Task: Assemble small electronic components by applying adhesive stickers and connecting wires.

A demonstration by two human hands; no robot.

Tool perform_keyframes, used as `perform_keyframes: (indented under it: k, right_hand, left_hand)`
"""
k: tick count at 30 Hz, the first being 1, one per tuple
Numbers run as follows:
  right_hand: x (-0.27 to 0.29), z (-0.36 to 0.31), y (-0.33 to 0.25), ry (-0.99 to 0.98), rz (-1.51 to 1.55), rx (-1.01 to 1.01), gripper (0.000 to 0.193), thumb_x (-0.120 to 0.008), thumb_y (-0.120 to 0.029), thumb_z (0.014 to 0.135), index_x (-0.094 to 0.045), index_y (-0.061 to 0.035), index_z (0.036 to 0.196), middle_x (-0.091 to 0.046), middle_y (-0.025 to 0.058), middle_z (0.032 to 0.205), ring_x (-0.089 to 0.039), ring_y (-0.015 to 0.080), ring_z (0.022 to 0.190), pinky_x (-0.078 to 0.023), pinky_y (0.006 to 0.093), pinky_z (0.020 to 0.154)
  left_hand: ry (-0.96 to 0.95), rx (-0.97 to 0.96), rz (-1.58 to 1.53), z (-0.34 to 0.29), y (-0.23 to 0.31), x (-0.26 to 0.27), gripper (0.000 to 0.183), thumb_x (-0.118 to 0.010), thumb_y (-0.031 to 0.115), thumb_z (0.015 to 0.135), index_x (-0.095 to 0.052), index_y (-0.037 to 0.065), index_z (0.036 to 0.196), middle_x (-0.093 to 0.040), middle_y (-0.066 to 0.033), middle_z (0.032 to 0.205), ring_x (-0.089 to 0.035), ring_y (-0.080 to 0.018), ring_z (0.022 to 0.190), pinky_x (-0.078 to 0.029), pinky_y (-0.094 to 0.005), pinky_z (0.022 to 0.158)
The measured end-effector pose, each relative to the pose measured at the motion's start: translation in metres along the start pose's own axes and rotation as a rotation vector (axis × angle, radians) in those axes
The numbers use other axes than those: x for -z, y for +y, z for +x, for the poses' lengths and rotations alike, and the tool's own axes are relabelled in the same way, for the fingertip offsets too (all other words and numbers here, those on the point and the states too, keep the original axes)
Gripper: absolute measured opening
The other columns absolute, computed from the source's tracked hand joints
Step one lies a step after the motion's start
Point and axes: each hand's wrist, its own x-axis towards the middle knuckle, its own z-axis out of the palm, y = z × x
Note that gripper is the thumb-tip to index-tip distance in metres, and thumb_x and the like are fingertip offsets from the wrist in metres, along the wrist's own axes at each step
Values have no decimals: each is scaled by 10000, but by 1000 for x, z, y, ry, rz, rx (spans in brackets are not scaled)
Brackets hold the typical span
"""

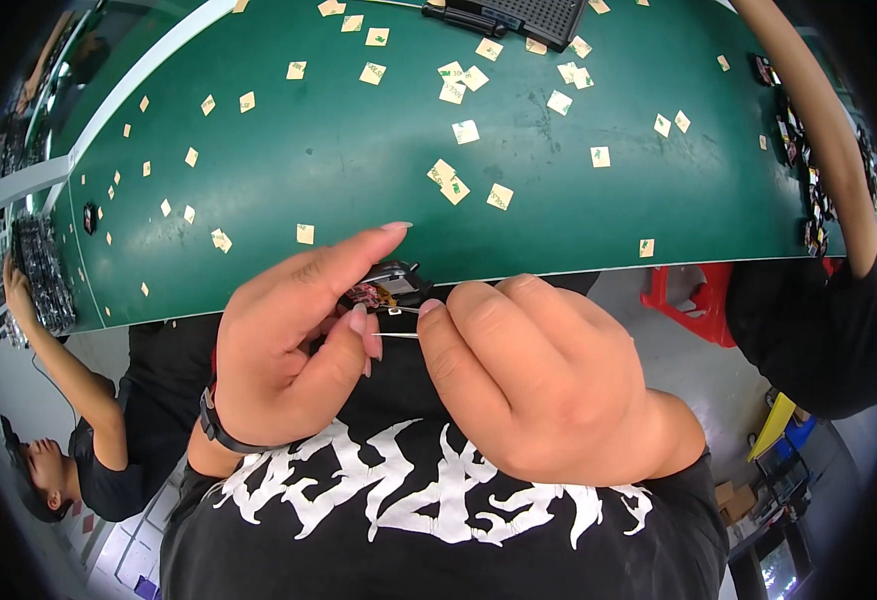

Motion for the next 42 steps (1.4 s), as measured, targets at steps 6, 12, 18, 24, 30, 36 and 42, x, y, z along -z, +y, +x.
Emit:
perform_keyframes:
  k: [6, 12, 18, 24, 30, 36, 42]
  right_hand:
    - [3, 1, -3, -6, -44, 3, 287, -708, -46, 675, -698, 62, 941, -609, 129, 894, -584, 207, 660, -450, 270, 478]
    - [18, -3, -2, -7, 228, -349, 303, -743, 110, 683, -711, 29, 973, -654, 129, 913, -639, 248, 728, -522, 343, 621]
    - [30, -23, 17, 76, 233, -642, 206, -743, 102, 786, -707, 15, 969, -673, 111, 916, -620, 170, 731, -463, 267, 593]
    - [51, -60, 43, 330, 241, -1004, 107, -697, 77, 892, -698, 40, 992, -649, 62, 955, -559, 83, 737, -431, 212, 628]
    - [67, -103, 103, 384, -208, -1117, 174, -782, -69, 860, -712, 18, 994, -661, 102, 888, -619, 174, 728, -498, 298, 673]
    - [89, -117, 161, 332, -644, -974, 231, -745, -111, 873, -690, -25, 1081, -640, 121, 1054, -684, 325, 841, -551, 402, 734]
    - [119, -127, 219, 249, -848, -879, 183, -716, -114, 872, -696, -20, 1027, -654, 100, 1067, -686, 319, 905, -563, 418, 772]
  left_hand:
    - [2, -1, -14, 0, 0, -1, 576, -494, -137, 859, -576, -28, 1418, -652, -72, 922, -606, -84, 668, -498, -224, 603]
    - [55, 206, -179, -3, -16, 0, 464, -550, -67, 965, -556, -26, 1427, -623, -44, 913, -593, -65, 665, -487, -207, 573]
    - [56, 425, -351, 1, -20, 11, 370, -563, 15, 1019, -575, -42, 1385, -647, -58, 874, -553, -51, 621, -454, -197, 533]
    - [52, 473, -575, 15, -27, 11, 323, -555, -12, 998, -612, -44, 1314, -672, -84, 869, -517, -63, 554, -415, -211, 481]
    - [324, 440, -390, -16, -56, 52, 373, -544, 23, 1004, -510, 3, 1375, -673, -107, 940, -508, -65, 548, -408, -192, 472]
    - [655, 323, 92, -69, -129, 169, 207, -591, 101, 1033, -506, 53, 1215, -641, -25, 948, -470, -28, 645, -343, -174, 519]
    - [774, 501, 183, -115, -174, 247, 224, -600, 173, 1048, -553, 15, 1200, -655, -84, 996, -576, -103, 743, -468, -240, 597]
